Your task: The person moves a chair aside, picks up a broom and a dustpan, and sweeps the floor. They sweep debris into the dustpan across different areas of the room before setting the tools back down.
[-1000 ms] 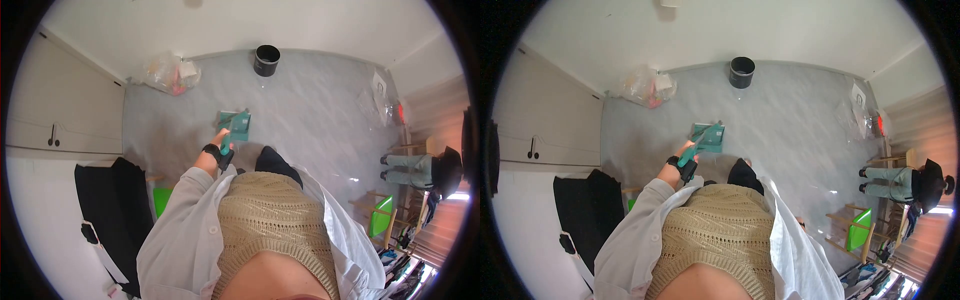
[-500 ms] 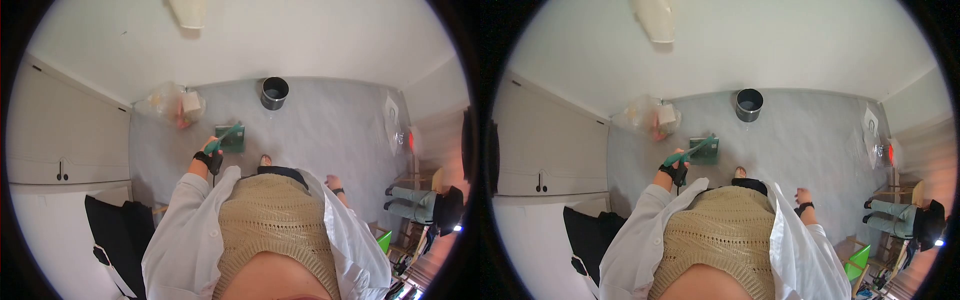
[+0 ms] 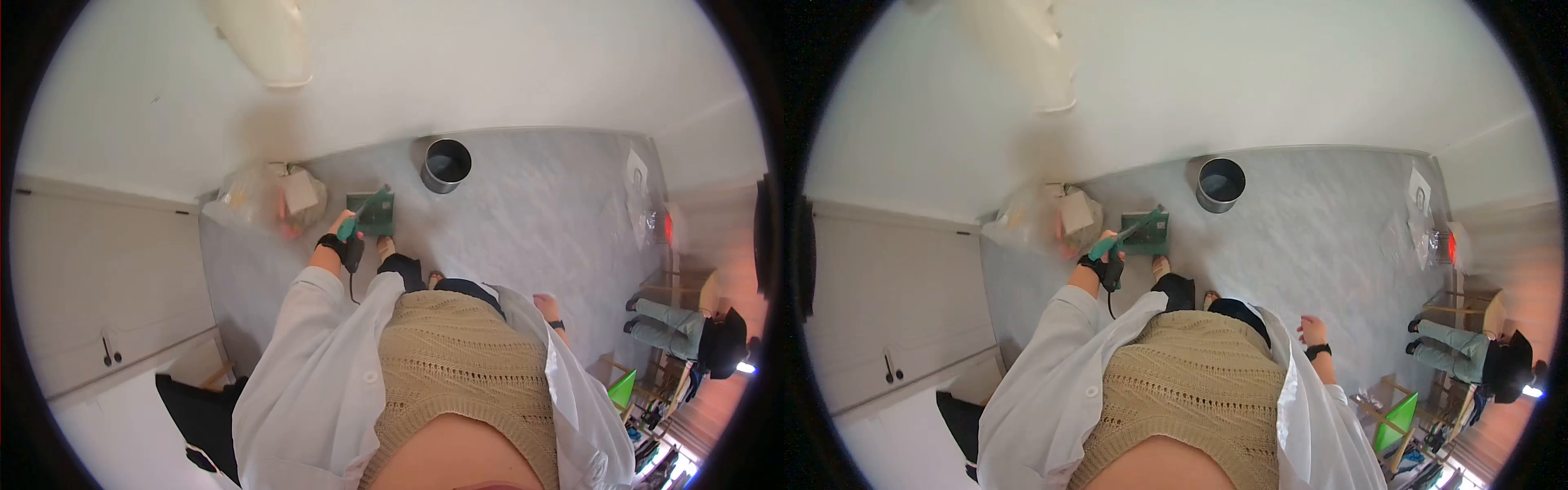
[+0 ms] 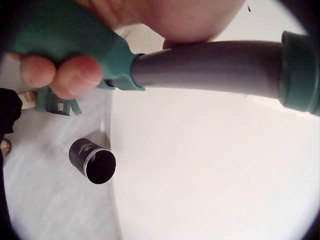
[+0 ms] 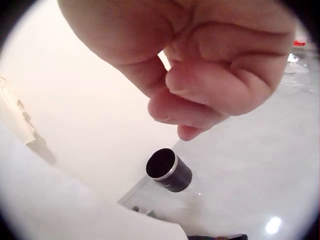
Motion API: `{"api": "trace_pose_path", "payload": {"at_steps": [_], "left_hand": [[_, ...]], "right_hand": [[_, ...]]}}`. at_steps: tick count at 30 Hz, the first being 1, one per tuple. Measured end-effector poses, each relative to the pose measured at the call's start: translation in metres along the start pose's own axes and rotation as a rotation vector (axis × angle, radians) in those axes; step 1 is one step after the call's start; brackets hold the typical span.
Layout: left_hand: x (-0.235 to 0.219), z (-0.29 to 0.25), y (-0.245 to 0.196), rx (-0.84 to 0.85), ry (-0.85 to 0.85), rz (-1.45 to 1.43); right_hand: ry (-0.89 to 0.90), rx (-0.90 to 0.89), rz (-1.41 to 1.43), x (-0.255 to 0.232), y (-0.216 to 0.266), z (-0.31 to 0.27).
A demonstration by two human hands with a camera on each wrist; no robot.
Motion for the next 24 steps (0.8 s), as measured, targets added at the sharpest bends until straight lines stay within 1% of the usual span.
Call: {"api": "trace_pose_path", "payload": {"at_steps": [1, 2, 3, 4, 5, 6, 7, 8, 9, 10, 11, 12, 13, 15, 16, 17, 18, 19, 20, 21, 22, 24], "left_hand": [[-0.001, 0.015, -0.014, 0.001, 0.002, 0.035], [0.000, 0.024, -0.031, 0.026, -0.016, 0.085], [0.005, 0.025, -0.050, 0.051, -0.035, 0.134], [0.008, 0.026, -0.069, 0.076, -0.056, 0.183], [0.009, 0.031, -0.080, 0.003, -0.052, 0.113], [0.010, 0.036, -0.088, -0.072, -0.051, 0.044], [0.008, 0.042, -0.093, -0.149, -0.050, -0.023], [-0.001, 0.063, -0.100, -0.143, -0.021, 0.028], [-0.016, 0.091, -0.103, -0.140, 0.010, 0.079], [-0.015, 0.104, -0.110, -0.139, 0.042, 0.129], [-0.018, 0.114, -0.113, -0.171, 0.027, 0.130], [-0.010, 0.110, -0.123, -0.202, 0.012, 0.131], [-0.001, 0.110, -0.129, -0.228, -0.003, 0.130], [-0.003, 0.130, -0.135, -0.207, -0.022, 0.142], [-0.006, 0.137, -0.138, -0.194, -0.034, 0.147], [-0.006, 0.143, -0.140, -0.192, -0.012, 0.135], [-0.005, 0.148, -0.142, -0.191, 0.011, 0.125], [-0.005, 0.152, -0.144, -0.190, 0.033, 0.113], [-0.010, 0.162, -0.144, -0.232, 0.053, 0.113], [-0.017, 0.176, -0.144, -0.275, 0.072, 0.109], [-0.017, 0.182, -0.145, -0.320, 0.090, 0.104], [-0.018, 0.184, -0.155, -0.241, 0.056, 0.104]], "right_hand": [[-0.028, -0.071, -0.121, 0.002, 0.006, -0.006], [-0.049, -0.096, -0.196, 0.006, 0.006, -0.008], [-0.062, -0.059, -0.220, 0.012, -0.007, -0.007], [-0.074, 0.009, -0.239, 0.022, -0.035, 0.000], [-0.085, 0.079, -0.256, 0.037, -0.083, 0.024], [-0.094, 0.150, -0.271, 0.046, -0.082, 0.027], [-0.101, 0.170, -0.220, 0.050, -0.080, 0.026], [-0.109, 0.191, -0.166, 0.055, -0.082, 0.021], [-0.116, 0.216, -0.112, 0.060, -0.071, 0.009], [-0.102, 0.238, -0.065, 0.066, -0.062, 0.002], [-0.091, 0.260, -0.018, 0.069, -0.053, -0.001], [-0.080, 0.281, 0.029, 0.071, -0.048, -0.006], [-0.105, 0.211, -0.055, 0.069, -0.045, -0.007], [-0.150, 0.065, -0.225, 0.071, -0.025, -0.005], [-0.146, 0.078, -0.154, 0.069, -0.023, -0.009], [-0.142, 0.091, -0.082, 0.064, -0.005, -0.020], [-0.138, 0.104, -0.009, 0.060, 0.026, -0.032], [-0.127, 0.158, 0.014, 0.057, 0.046, -0.040], [-0.116, 0.213, 0.036, 0.052, 0.063, -0.048], [-0.104, 0.268, 0.057, 0.051, 0.073, -0.052], [-0.112, 0.284, 0.064, 0.050, 0.080, -0.053], [-0.121, 0.314, 0.071, 0.049, 0.083, -0.059]]}}
Point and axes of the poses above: each hand's wrist, its own z-axis towards the middle knuckle, its own x-axis out of the palm, y = z × x, the point moved 8 cm from there along z, towards the middle knuckle, and after that the axes turned 6 degrees about y, right-handed, at the moved point
